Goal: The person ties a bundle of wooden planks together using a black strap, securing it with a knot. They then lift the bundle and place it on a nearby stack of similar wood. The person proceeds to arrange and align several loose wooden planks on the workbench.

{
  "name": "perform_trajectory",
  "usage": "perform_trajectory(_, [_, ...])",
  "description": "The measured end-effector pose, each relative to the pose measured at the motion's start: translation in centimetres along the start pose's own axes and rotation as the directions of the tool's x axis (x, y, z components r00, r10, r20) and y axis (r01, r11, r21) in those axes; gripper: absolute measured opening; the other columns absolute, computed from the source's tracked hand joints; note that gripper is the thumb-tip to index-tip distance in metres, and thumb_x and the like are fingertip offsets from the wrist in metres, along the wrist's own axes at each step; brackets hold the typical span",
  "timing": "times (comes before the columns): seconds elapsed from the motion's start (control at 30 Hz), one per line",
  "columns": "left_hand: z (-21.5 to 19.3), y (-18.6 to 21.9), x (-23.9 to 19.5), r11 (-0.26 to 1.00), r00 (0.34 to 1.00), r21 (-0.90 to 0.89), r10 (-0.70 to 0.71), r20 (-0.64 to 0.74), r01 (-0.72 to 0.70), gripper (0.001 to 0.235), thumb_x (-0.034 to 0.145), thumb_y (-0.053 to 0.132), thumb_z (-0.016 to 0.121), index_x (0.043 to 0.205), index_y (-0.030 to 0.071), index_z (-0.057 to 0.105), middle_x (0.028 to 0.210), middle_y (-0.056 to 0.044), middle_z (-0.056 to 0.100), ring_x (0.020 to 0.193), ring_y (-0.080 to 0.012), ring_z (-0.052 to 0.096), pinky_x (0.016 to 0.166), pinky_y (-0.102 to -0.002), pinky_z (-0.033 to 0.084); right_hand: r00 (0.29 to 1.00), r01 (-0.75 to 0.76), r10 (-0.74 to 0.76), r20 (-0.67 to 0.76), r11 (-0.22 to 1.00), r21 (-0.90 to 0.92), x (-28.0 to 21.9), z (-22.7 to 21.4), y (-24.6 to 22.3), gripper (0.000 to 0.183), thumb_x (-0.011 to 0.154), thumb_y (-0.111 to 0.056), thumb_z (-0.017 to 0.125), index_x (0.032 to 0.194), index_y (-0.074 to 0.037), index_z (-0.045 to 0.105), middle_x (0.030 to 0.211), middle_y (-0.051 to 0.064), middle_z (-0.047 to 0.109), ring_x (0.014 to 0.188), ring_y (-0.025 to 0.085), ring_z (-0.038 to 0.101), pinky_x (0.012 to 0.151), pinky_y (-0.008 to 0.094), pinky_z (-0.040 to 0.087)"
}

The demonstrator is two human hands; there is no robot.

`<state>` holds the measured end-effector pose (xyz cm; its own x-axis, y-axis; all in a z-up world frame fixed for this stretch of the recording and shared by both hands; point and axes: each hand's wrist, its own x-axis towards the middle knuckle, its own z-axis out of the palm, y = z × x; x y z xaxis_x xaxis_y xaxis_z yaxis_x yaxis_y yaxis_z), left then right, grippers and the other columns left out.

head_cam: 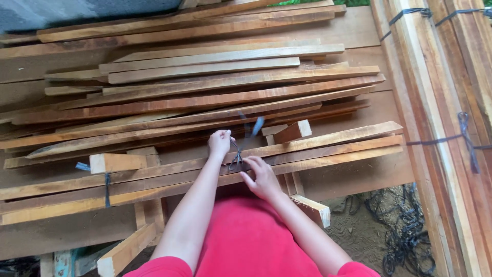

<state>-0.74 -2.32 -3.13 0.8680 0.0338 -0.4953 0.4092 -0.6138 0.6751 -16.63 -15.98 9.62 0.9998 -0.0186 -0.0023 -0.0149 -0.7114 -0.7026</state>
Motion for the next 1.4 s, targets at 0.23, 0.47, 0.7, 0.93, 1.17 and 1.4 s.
perform_trajectory(0.23, [-9.9,-3.6,-5.6,0.865,0.86,0.368,0.445,-0.25,-0.341,0.025,0.097,0.048,0.066,0.114,0.031,0.072,0.102,0.011,0.075,0.105,-0.0183,0.07,0.097,-0.045,0.051,0.955,0.129,-0.187,-0.232,0.961,-0.243,3.0,1.2,0.7,0.026,0.09,-0.041,0.074,0.109,-0.025,0.072,0.114,-0.004,0.067,0.104,0.02,0.066,0.091,0.038,0.048])
perform_trajectory(0.47, [-14.1,-8.4,-10.5,0.689,0.78,0.592,0.606,-0.154,-0.418,0.059,0.095,0.054,0.063,0.139,0.015,0.058,0.138,-0.007,0.06,0.136,-0.0289,0.049,0.118,-0.052,0.031,0.979,0.195,-0.206,-0.013,0.942,-0.273,8.7,4.7,0.6,0.029,0.091,-0.046,0.07,0.107,-0.022,0.074,0.11,-0.004,0.071,0.112,0.018,0.065,0.104,0.041,0.043])
perform_trajectory(0.7, [-13.7,-9.0,-10.8,0.603,0.687,0.658,0.705,-0.175,-0.451,0.064,0.086,0.054,0.067,0.136,0.016,0.06,0.135,-0.004,0.061,0.136,-0.0283,0.051,0.12,-0.054,0.031,0.975,0.188,-0.067,0.213,0.762,-0.619,13.6,6.1,-3.4,0.047,0.091,-0.061,0.057,0.101,-0.019,0.075,0.107,0.001,0.071,0.116,0.021,0.054,0.102,0.042,0.033])
perform_trajectory(0.93, [-13.3,-9.3,-10.2,0.588,0.63,0.679,0.74,-0.234,-0.439,0.059,0.082,0.047,0.064,0.133,0.018,0.063,0.131,-0.002,0.064,0.132,-0.0256,0.055,0.118,-0.052,0.034,0.905,0.369,-0.208,0.37,0.817,-0.443,14.8,8.0,-5.0,0.05,0.087,-0.065,0.058,0.098,-0.021,0.08,0.096,0.003,0.074,0.092,0.027,0.067,0.082,0.043,0.05])
perform_trajectory(1.17, [-13.3,-9.4,-10.6,0.586,0.622,0.674,0.747,-0.235,-0.45,0.064,0.075,0.034,0.058,0.136,0.018,0.062,0.133,-0.002,0.062,0.134,-0.0256,0.053,0.119,-0.051,0.032,0.387,-0.084,0.338,0.858,0.939,-0.333,16.4,9.9,-4.1,0.105,0.059,-0.098,0.06,0.13,-0.021,0.07,0.131,0.014,0.07,0.13,0.033,0.062,0.109,0.044,0.05])
perform_trajectory(1.4, [-13.6,-9.6,-10.3,0.582,0.602,0.668,0.76,-0.244,-0.464,0.056,0.079,0.022,0.054,0.134,0.018,0.064,0.131,-0.001,0.063,0.132,-0.0243,0.055,0.119,-0.049,0.032,0.377,-0.061,0.344,0.86,0.936,-0.347,16.3,9.8,-4.6,0.106,0.054,-0.091,0.074,0.132,-0.019,0.068,0.13,0.013,0.07,0.128,0.03,0.063,0.107,0.042,0.052])
